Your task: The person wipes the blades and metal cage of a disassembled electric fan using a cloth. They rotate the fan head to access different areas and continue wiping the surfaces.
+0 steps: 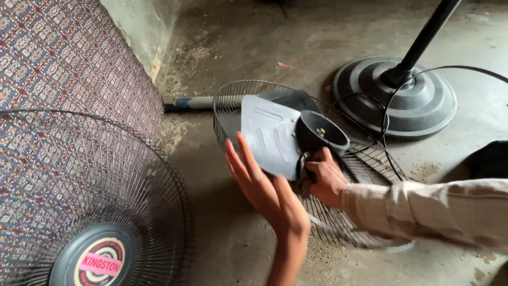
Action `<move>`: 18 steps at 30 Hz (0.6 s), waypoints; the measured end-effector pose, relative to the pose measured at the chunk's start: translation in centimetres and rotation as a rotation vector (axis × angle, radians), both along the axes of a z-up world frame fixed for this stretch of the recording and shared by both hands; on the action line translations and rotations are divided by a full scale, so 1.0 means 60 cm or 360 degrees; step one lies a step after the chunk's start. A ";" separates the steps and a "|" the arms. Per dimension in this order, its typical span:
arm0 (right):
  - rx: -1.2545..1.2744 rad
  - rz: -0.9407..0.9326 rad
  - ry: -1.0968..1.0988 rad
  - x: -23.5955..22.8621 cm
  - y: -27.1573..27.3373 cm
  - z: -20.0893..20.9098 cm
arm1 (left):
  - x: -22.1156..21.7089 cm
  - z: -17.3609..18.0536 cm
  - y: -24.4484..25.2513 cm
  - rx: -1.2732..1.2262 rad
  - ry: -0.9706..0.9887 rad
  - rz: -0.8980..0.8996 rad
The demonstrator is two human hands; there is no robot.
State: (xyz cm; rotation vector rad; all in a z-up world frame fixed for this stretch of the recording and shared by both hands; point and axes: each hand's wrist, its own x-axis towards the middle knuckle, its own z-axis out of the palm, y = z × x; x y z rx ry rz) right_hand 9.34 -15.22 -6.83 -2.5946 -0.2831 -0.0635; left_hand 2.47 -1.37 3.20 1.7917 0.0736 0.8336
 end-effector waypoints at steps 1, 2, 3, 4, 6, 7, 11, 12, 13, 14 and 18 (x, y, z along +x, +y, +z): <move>0.0155 -0.0146 0.0010 -0.002 0.005 -0.006 | -0.019 0.000 -0.006 0.0002 -0.0034 -0.0016; 0.0239 -0.0216 0.0057 -0.012 0.008 -0.013 | -0.044 -0.002 -0.012 0.0004 -0.0054 -0.0036; 0.0323 -0.0287 0.0104 -0.026 0.012 -0.020 | -0.064 -0.004 -0.018 0.0005 -0.0074 -0.0056; 0.0405 -0.0353 0.0150 -0.039 0.017 -0.025 | -0.080 -0.007 -0.025 0.0013 -0.0063 -0.0060; 0.0286 -0.0326 0.0130 -0.063 0.028 -0.025 | -0.103 -0.009 -0.034 0.0035 -0.0053 -0.0065; 0.0230 -0.0311 0.0115 -0.074 0.033 -0.023 | -0.112 -0.009 -0.035 0.0071 -0.0048 -0.0065; 0.0100 -0.0178 0.0075 -0.129 0.007 -0.019 | -0.143 -0.005 -0.037 0.0203 -0.0029 -0.0063; 0.0089 -0.0121 0.0102 -0.135 -0.011 -0.017 | -0.145 -0.001 -0.033 0.0234 -0.0035 -0.0057; 0.0077 -0.0064 0.0130 -0.142 -0.029 -0.016 | -0.146 0.004 -0.022 0.0185 0.0051 -0.0040; -0.0037 -0.0006 0.0066 -0.146 -0.045 -0.016 | -0.143 0.009 -0.005 0.0136 0.0138 -0.0013; -0.0264 0.0007 0.0068 -0.157 -0.071 -0.018 | -0.034 0.017 0.087 0.0147 0.0162 0.0024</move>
